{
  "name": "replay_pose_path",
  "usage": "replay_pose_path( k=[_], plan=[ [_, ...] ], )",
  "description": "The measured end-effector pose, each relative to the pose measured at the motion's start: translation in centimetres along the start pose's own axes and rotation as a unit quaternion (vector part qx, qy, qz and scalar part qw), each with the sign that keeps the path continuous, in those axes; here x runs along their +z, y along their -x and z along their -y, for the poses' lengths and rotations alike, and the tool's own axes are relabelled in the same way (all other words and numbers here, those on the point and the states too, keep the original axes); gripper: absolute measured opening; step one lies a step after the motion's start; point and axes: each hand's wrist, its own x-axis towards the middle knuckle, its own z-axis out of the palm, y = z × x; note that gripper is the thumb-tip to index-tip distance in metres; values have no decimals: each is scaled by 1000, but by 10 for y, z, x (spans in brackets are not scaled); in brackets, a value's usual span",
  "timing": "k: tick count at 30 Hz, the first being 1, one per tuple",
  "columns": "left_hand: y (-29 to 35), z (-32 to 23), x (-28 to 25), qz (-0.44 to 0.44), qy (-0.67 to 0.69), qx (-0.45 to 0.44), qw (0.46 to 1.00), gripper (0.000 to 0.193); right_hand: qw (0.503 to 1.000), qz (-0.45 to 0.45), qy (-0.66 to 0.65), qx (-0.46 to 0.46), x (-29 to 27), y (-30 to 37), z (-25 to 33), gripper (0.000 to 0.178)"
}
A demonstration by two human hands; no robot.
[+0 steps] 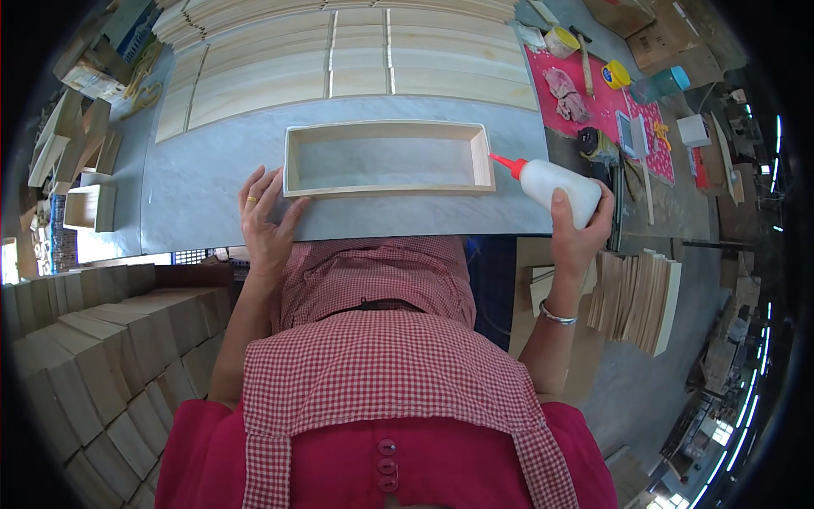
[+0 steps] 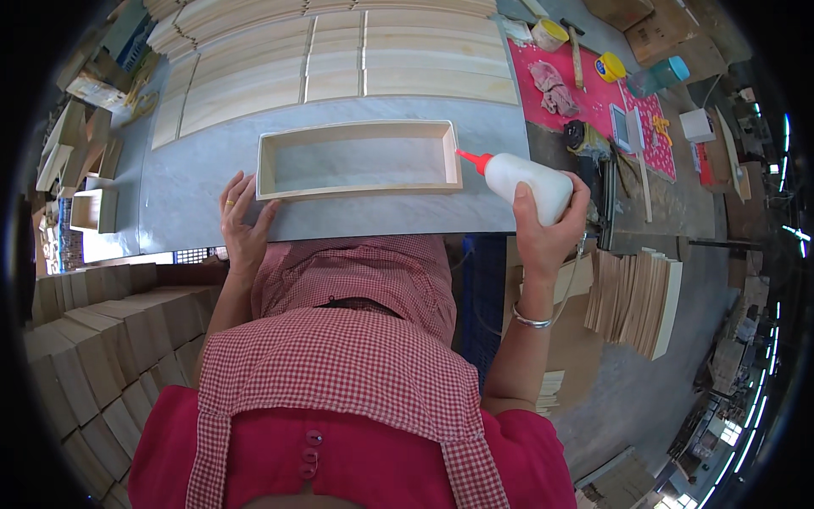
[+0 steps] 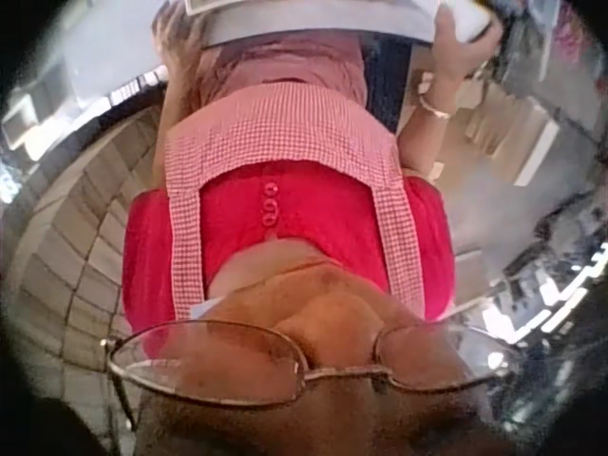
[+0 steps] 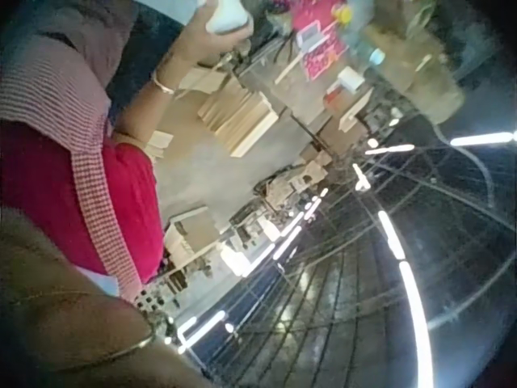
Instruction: The person assembles small wooden boxes by applying glue to pre-cut wooden slats and joining them with a nail gun. They wipe the work surface, arrange slats, apply glue to edges, and fasten pieces together to form box frames and add bases.
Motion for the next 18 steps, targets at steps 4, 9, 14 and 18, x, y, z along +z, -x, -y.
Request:
replay_pose_path(
  k=[4,9,14,18],
  plan=[
    [0,-1,0,0,0,1,1000,51,1000,10,2,11,-18,15,2,54],
    [1,1,-1,-5,1,13,1000,52,997,38,-19,58,-25,25,17,52],
    [-1,0,0,-15,-2,31,999,56,959,118,-188,177,38,58,51,54],
    [-1,-3,-3,-16,12,13,1000,53,950,210,-207,101,104,83,69,57]
  ],
)
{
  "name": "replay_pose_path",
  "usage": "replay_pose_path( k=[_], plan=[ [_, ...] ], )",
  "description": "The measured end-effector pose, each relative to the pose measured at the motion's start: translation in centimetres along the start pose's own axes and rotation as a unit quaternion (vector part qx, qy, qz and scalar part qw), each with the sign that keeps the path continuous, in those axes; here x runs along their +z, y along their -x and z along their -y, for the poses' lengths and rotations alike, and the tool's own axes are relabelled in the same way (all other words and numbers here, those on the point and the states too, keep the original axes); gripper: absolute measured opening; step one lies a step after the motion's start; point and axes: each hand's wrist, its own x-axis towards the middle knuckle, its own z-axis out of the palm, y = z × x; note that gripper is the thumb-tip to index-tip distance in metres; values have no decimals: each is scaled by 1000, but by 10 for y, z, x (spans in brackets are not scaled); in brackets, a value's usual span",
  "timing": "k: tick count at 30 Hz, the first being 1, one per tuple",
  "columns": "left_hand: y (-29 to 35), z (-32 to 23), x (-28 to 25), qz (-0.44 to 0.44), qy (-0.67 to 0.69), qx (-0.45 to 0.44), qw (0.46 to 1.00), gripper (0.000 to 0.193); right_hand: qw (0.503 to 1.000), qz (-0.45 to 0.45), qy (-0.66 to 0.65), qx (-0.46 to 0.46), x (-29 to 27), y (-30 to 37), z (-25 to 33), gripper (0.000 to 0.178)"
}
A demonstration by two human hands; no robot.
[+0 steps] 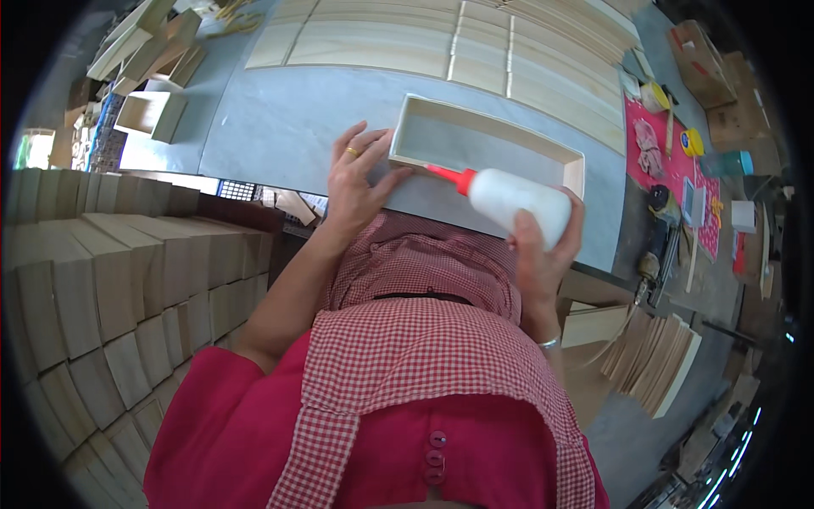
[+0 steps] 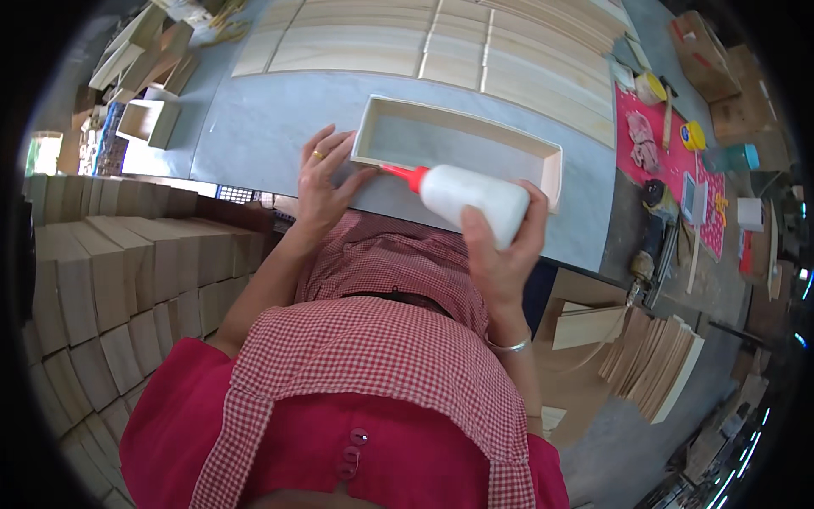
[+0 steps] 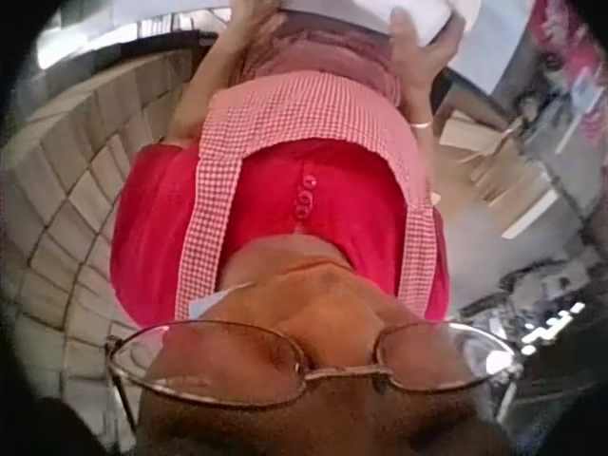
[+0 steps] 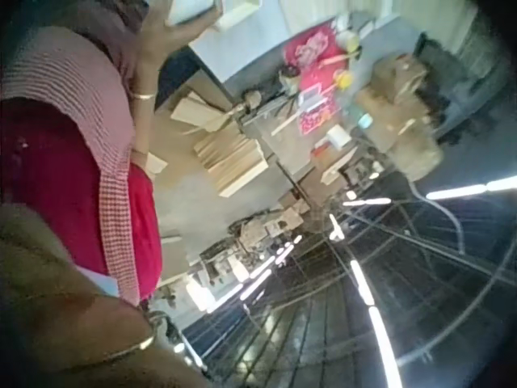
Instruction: The person assembles small wooden boxes by applying glue to pre-cut wooden slats and joining them with a nail gun. They wipe the work surface, arrange slats, apply glue to edges, and fasten pieces together to form box frames and add bases.
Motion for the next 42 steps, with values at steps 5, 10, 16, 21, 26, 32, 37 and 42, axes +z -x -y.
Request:
replay_pose_path(
  k=[5,10,16,21,26,32,37,42],
  plan=[
    [1,-1,-1,-5,8,-3,1000,57,999,44,-13,-8,44,-9,1,58],
    [0,2,-1,-7,14,6,1000,58,997,38,29,-53,46,-12,4,57],
    [2,4,-1,-7,4,12,1000,56,998,0,44,-38,19,-10,10,56],
    [1,3,-1,-1,-2,11,1000,54,995,-30,79,-46,-11,-6,11,54],
    [2,2,0,-2,-7,7,1000,53,994,-65,81,-21,-39,0,12,54],
    [2,3,2,0,-9,9,1000,52,986,-116,117,-19,-78,4,3,54],
    [2,1,1,9,-20,1,1000,51,980,-155,122,-16,-105,9,2,53],
    [3,2,2,11,-20,-2,1000,51,969,-197,152,-13,-127,14,4,53]
  ],
)
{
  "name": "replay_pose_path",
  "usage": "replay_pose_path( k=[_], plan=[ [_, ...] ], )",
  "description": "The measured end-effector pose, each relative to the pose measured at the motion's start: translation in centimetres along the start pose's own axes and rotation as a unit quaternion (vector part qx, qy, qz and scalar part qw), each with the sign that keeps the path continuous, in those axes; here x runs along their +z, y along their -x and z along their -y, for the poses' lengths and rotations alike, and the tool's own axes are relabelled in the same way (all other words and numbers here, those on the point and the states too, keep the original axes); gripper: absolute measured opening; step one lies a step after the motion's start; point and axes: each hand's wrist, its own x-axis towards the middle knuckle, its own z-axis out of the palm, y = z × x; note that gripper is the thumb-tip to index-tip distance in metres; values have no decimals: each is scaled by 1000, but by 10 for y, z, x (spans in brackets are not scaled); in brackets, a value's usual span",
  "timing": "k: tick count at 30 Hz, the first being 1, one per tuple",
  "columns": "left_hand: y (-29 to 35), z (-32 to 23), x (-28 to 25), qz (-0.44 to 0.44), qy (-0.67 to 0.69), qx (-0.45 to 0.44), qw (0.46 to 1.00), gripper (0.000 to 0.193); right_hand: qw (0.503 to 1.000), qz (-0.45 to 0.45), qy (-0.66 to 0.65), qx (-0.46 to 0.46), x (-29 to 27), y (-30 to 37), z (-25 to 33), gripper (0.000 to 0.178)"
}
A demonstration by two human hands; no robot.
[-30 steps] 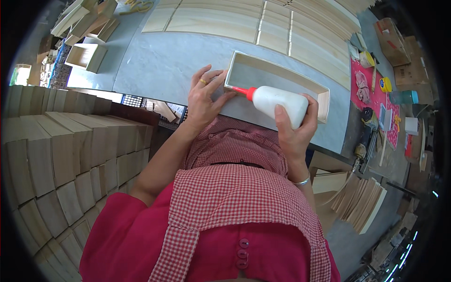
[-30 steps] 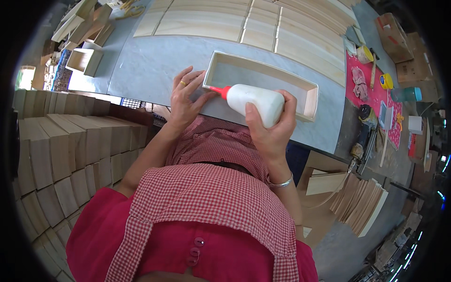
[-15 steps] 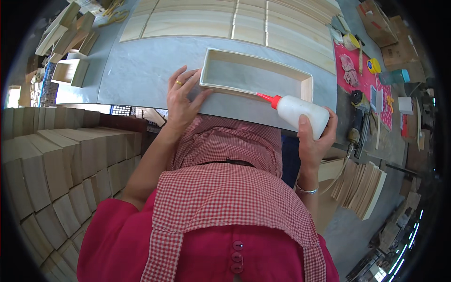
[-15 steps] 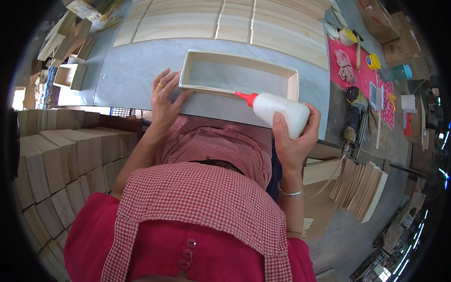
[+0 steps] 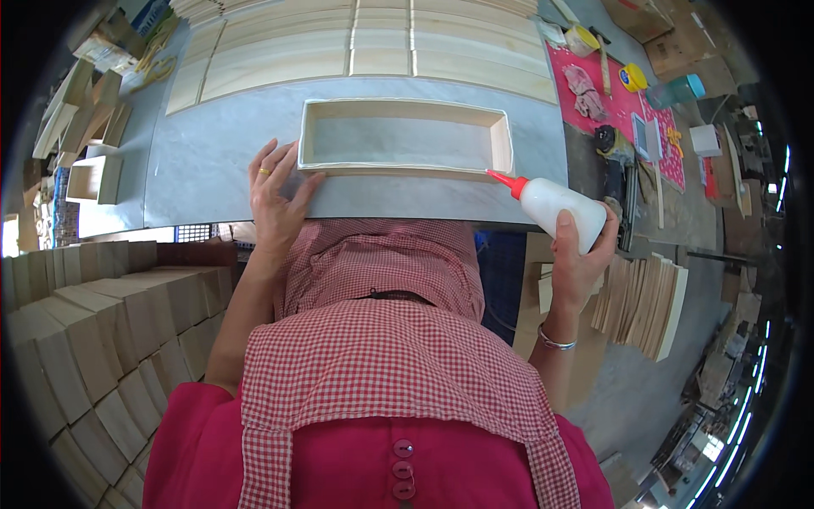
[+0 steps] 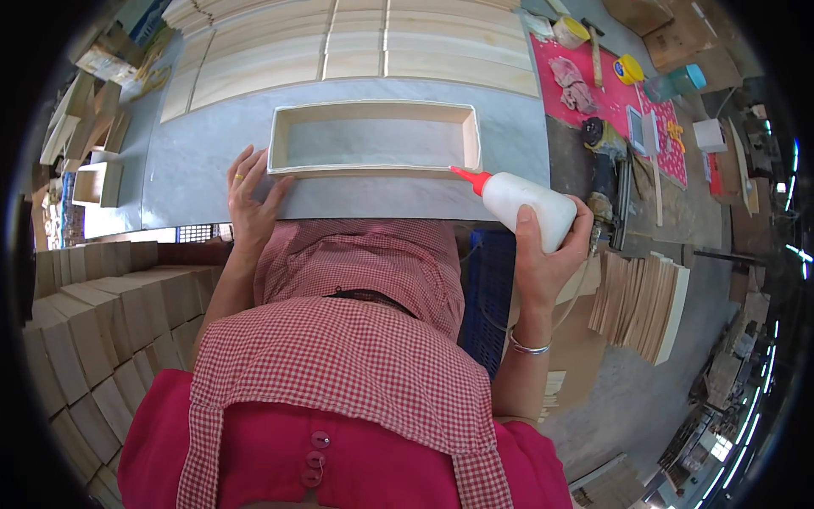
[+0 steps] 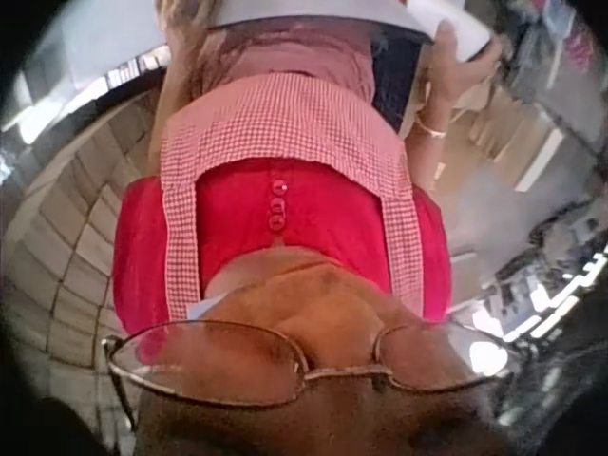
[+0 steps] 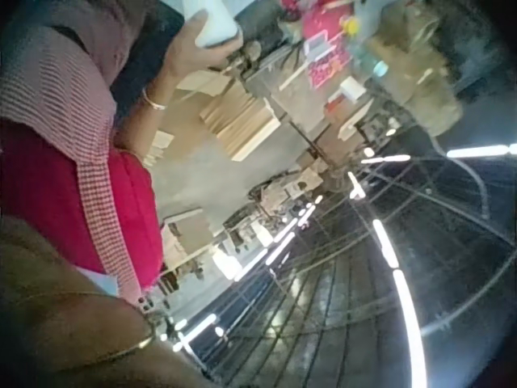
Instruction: The person assembles small wooden boxes by applying glue to pre-cut wooden slats and joining them with a nail gun. They wipe the work surface, arrange slats, apply glue to edges, and fasten pieces together to form box frames and add bases.
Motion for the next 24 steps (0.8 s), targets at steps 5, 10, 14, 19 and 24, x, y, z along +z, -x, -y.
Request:
replay_pose_path(
  k=[5,10,14,19,24],
  plan=[
    [2,2,0,1,-3,0,1000,52,999,-28,22,-9,-15,-5,-6,53],
    [-3,1,3,-2,-1,10,1000,53,997,-52,47,-13,-23,-8,-12,52],
    [-1,5,1,10,-23,18,1000,51,993,-111,-21,-34,-19,-15,-38,49],
    [3,7,-2,24,-25,8,999,48,976,-165,-139,14,10,-72,-21,51],
    [-3,2,0,39,-14,4,999,48,977,-169,-11,-132,46,-190,-75,60]
  ],
)
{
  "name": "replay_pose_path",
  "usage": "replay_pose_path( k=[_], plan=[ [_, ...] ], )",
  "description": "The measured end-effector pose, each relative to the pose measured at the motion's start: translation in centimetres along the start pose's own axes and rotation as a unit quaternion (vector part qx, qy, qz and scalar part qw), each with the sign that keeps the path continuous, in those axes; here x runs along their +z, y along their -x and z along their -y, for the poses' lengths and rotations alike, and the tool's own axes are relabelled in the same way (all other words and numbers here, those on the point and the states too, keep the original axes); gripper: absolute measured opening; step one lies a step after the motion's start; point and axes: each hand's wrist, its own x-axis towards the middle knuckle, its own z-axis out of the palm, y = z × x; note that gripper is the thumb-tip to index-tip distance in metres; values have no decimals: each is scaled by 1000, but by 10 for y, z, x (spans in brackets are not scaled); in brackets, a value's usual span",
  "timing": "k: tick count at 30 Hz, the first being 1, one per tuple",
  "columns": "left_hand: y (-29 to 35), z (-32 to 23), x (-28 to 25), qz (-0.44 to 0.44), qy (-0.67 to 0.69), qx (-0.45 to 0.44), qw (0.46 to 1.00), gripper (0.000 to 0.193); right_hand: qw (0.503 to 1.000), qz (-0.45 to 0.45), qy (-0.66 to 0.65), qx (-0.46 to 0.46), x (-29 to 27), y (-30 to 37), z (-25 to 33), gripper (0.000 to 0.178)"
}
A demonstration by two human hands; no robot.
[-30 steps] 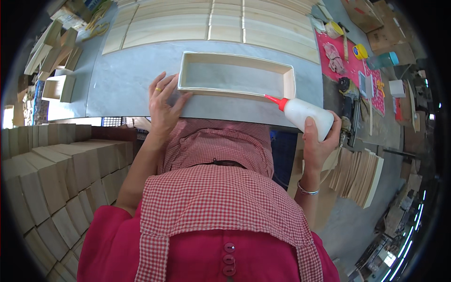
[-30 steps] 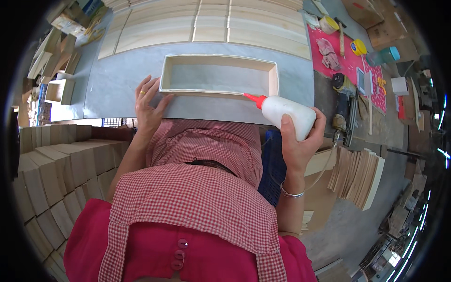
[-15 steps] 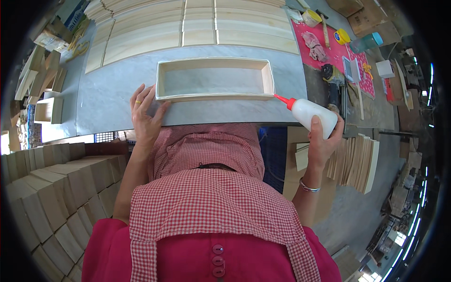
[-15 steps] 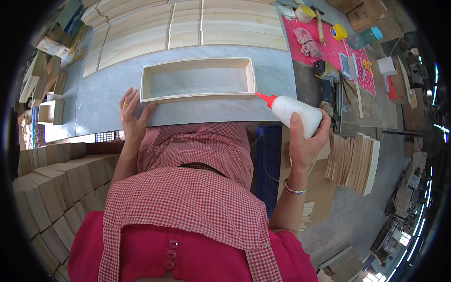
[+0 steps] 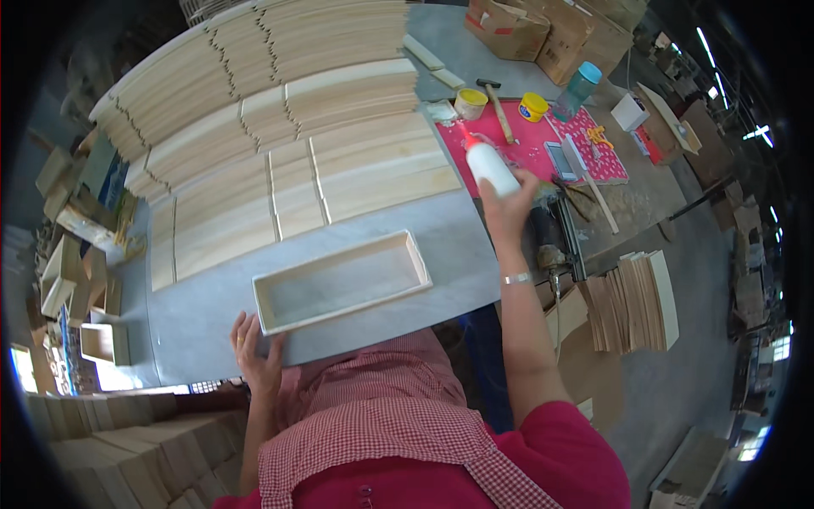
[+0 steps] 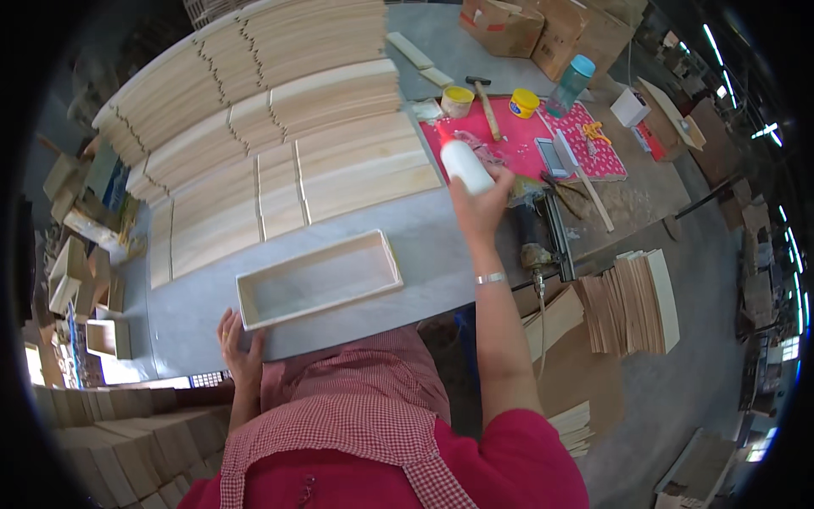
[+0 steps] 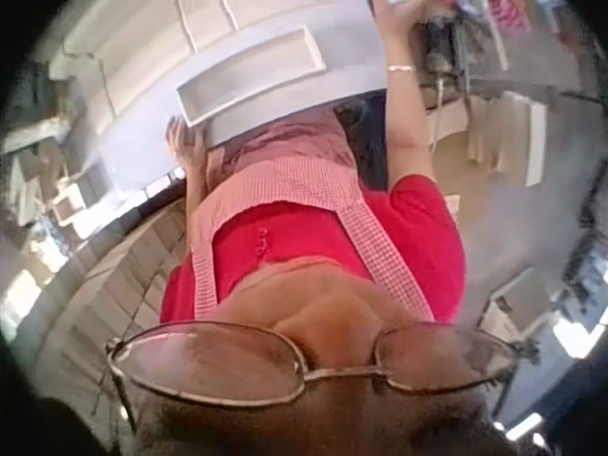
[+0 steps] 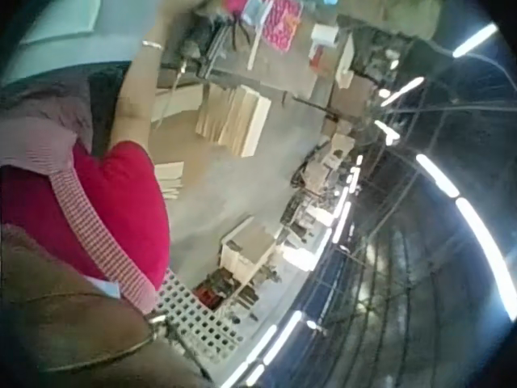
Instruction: The person assembles small wooden boxes by applying glue to pre-cut wooden slats and joining them with a nail gun. They wipe the work surface, arrange slats, apply glue to edges, and fasten pieces together to form box frames and add bases.
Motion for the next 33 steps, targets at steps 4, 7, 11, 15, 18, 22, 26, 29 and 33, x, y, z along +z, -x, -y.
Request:
replay_pose_path(
  k=[4,7,11,15,18,22,26,29,33],
  plan=[
    [2,11,2,-9,-1,-4,1000,47,995,22,79,47,59,-61,-20,67],
    [10,21,4,3,10,-16,1000,48,957,107,271,7,83,-82,-80,59],
    [8,30,5,38,9,-48,998,51,953,115,280,17,63,-80,-81,50],
    [5,32,-4,86,63,-48,993,52,981,-38,173,-75,-63,-35,-16,34],
    [10,39,-14,120,155,-84,977,54,935,-267,230,31,-186,20,-44,22],
    [3,39,-14,144,160,-79,973,56,790,-77,493,356,-303,151,-145,77],
    [6,27,-13,127,160,-83,975,60,711,7,408,573,-280,216,-171,130],
    [8,26,-17,132,164,-83,974,64,722,-24,381,577,-269,234,-183,143],
    [15,10,-19,123,199,-82,969,65,745,-72,393,534,-269,221,-147,132]
  ],
)
